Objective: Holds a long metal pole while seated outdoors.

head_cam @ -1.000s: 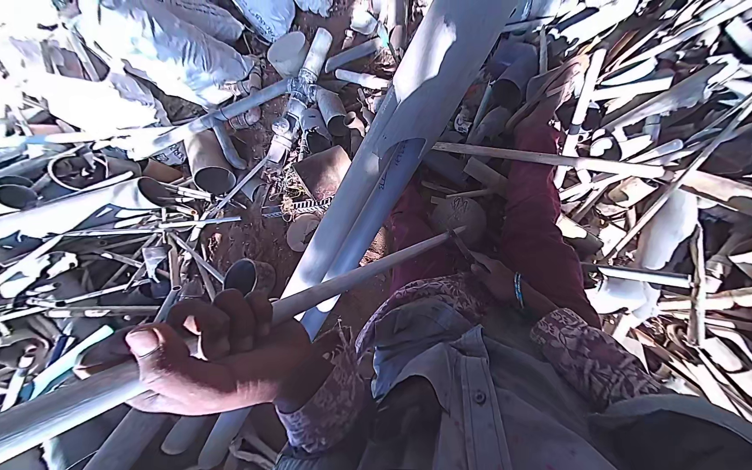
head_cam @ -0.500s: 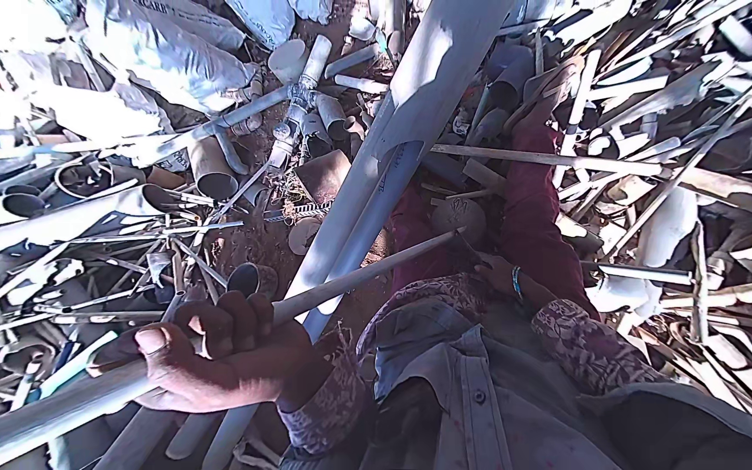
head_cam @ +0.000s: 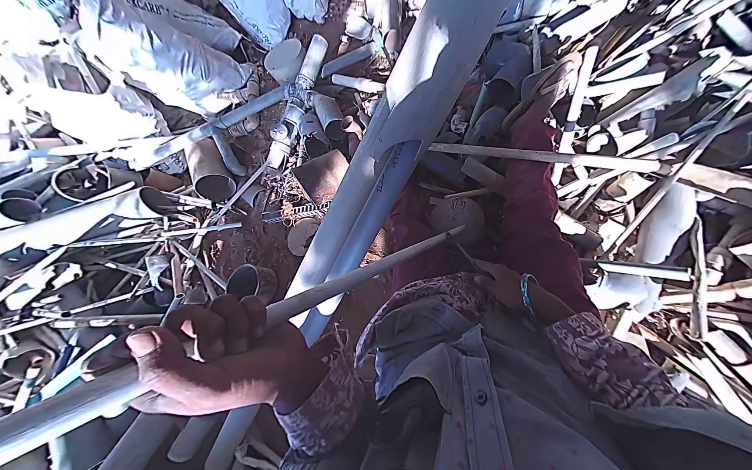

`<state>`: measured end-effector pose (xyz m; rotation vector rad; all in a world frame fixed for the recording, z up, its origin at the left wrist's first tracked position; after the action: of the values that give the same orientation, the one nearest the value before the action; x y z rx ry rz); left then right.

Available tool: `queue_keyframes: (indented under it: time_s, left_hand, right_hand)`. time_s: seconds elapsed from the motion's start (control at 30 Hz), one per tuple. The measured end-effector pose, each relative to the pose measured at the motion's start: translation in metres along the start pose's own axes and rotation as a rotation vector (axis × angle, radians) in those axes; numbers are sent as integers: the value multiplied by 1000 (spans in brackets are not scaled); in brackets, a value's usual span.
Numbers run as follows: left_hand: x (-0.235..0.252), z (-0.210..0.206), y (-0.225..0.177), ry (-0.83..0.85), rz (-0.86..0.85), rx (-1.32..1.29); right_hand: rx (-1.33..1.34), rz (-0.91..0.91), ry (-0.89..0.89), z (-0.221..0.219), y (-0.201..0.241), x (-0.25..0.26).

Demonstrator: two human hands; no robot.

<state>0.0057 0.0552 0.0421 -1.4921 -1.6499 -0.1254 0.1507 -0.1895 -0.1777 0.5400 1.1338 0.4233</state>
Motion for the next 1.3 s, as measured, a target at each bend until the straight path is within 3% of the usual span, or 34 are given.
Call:
queue_keyframes:
  time_s: [0.87, 1.3]
  left_hand:
    - [3, 1, 2, -13, -3, 20]
    - [2, -3, 2, -42, -10, 32]
  right_hand:
    - [-73, -70, -85, 6, -16, 1]
    - [22, 9, -56, -2, -13, -5]
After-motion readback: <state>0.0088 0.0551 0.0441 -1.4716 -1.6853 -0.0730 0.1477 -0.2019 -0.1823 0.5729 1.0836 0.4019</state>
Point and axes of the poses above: each hand's wrist, its own x-axis towards the middle knuckle, its own z-axis out of the back of the hand, y = z × x, the point moved 5 cm from there along x, towards the middle knuckle, and after that the axes turned 14 degrees about -x, right-handed, at the moved point
